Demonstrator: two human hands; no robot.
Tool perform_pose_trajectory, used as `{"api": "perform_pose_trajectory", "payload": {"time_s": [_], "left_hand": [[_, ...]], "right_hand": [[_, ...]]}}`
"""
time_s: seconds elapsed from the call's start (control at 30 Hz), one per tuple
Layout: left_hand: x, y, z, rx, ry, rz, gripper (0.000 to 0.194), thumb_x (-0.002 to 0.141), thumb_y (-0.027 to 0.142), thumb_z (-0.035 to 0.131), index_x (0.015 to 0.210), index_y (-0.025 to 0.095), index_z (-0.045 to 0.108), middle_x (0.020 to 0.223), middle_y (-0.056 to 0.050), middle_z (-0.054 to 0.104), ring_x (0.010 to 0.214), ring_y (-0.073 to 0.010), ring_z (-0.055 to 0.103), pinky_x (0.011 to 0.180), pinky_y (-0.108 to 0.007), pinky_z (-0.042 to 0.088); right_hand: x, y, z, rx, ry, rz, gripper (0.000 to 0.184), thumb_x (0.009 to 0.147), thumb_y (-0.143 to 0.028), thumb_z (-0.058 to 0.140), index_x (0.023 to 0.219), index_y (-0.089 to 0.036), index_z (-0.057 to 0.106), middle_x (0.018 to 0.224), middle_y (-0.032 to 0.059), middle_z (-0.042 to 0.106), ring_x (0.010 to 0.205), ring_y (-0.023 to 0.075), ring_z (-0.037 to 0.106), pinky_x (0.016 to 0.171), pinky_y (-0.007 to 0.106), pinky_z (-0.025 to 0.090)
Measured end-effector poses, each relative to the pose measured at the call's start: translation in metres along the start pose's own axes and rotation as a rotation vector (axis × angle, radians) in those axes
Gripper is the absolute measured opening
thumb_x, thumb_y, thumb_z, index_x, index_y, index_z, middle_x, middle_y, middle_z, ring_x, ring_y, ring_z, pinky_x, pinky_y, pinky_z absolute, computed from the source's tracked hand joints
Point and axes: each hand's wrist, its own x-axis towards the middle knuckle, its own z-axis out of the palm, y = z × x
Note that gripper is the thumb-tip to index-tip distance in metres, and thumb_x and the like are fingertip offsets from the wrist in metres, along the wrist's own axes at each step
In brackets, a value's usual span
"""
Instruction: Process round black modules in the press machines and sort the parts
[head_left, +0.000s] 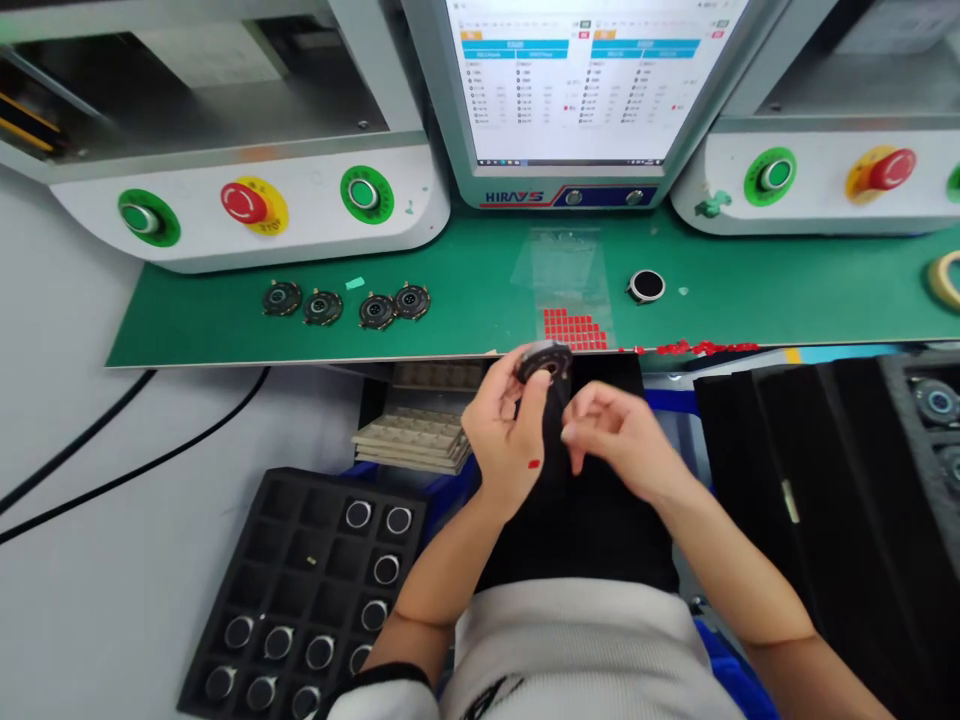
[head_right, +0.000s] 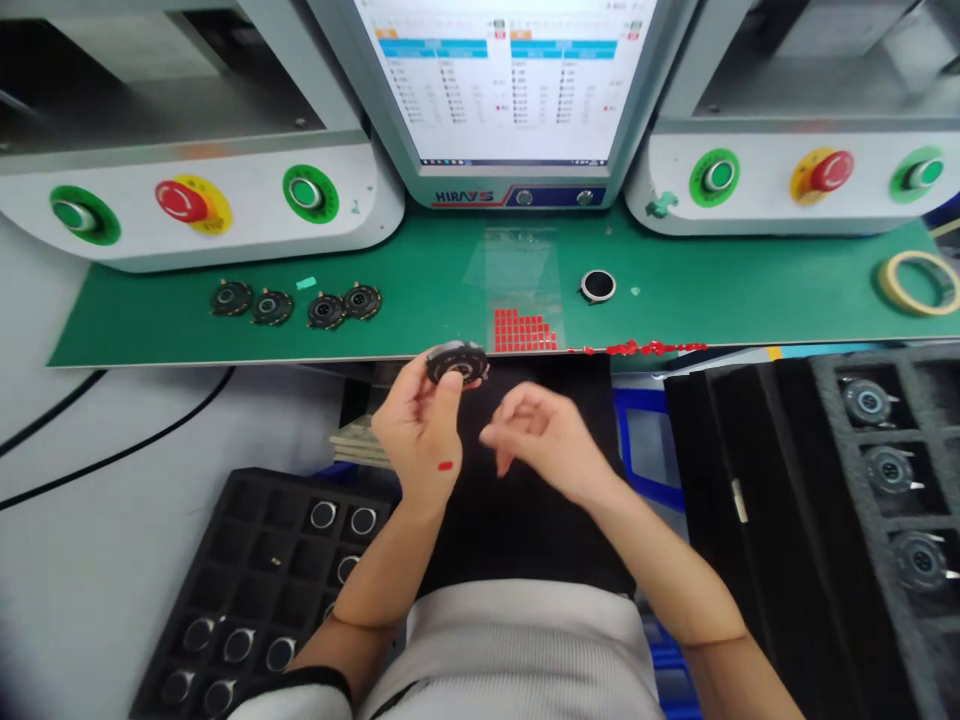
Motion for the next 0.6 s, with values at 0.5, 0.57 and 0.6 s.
{"api": "perform_pose_trajectory", "payload": {"time_s": [0.5, 0.57, 0.6], "left_hand": [[0.059, -0.058, 0.02, -0.464, -0.078, -0.469, 0.033, 0.075, 0.038, 0.073, 0.096, 0.013, 0.065, 0.099, -0.009, 0.072, 0.093, -0.0174, 0.069, 0.091, -0.034, 0.054], [0.059, -0.057, 0.019, -0.458, -0.084, -0.474, 0.034, 0.076, 0.039, 0.073, 0.098, 0.013, 0.065, 0.1, -0.009, 0.072, 0.094, -0.0178, 0.069, 0.09, -0.033, 0.054], [0.059, -0.056, 0.017, -0.455, -0.091, -0.482, 0.035, 0.076, 0.039, 0.073, 0.098, 0.014, 0.065, 0.1, -0.01, 0.072, 0.094, -0.0179, 0.07, 0.089, -0.032, 0.055]], "right_hand": [[0.105, -0.032, -0.041, -1.306, 0.225, -0.415, 0.01, 0.082, -0.015, 0.055, 0.09, -0.019, 0.058, 0.089, 0.0068, 0.069, 0.075, 0.0188, 0.063, 0.069, 0.031, 0.048], [0.101, -0.034, -0.036, -1.22, 0.245, -0.44, 0.007, 0.083, -0.017, 0.056, 0.088, -0.019, 0.059, 0.088, 0.0058, 0.069, 0.074, 0.0177, 0.063, 0.07, 0.031, 0.049], [0.098, -0.036, -0.033, -1.127, 0.258, -0.454, 0.005, 0.084, -0.02, 0.057, 0.088, -0.02, 0.06, 0.088, 0.0051, 0.069, 0.074, 0.017, 0.064, 0.071, 0.031, 0.051]]}}
